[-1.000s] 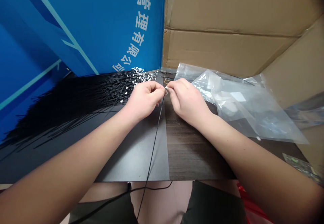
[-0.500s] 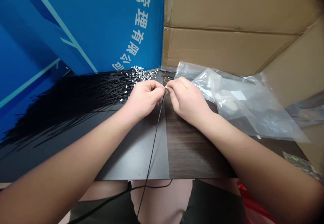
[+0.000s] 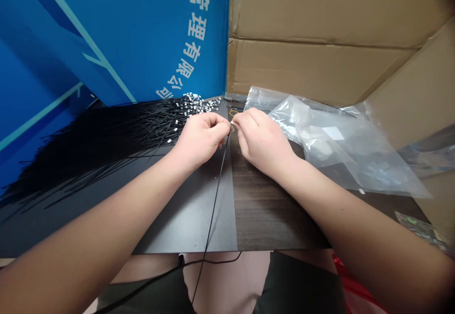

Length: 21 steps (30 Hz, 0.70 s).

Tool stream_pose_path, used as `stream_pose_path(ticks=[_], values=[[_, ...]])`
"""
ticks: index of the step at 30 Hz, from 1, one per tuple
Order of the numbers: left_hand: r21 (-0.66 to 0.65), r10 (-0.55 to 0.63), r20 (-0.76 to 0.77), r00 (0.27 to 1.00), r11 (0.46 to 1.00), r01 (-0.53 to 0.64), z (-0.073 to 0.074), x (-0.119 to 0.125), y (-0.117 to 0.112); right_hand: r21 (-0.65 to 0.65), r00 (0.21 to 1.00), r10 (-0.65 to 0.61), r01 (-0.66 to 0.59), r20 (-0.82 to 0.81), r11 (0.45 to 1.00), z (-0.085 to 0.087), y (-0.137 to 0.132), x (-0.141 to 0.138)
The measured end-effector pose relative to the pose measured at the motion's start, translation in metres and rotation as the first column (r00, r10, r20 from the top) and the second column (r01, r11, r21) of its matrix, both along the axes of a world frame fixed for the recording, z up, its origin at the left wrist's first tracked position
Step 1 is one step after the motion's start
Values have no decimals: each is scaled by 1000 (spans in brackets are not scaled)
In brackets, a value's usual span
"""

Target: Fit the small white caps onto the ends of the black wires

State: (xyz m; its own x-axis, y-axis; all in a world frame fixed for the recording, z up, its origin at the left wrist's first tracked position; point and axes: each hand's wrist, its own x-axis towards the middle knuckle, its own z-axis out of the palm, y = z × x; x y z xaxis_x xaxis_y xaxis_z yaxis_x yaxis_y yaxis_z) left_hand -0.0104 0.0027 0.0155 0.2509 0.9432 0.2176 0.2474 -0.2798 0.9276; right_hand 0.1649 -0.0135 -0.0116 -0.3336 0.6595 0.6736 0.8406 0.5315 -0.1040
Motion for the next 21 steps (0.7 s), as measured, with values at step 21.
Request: stream_pose_path(ticks=[21], values=[[-14, -8, -33, 999, 1000, 8, 2, 1, -3, 29, 996, 0, 2, -89, 1000, -7, 2, 2]])
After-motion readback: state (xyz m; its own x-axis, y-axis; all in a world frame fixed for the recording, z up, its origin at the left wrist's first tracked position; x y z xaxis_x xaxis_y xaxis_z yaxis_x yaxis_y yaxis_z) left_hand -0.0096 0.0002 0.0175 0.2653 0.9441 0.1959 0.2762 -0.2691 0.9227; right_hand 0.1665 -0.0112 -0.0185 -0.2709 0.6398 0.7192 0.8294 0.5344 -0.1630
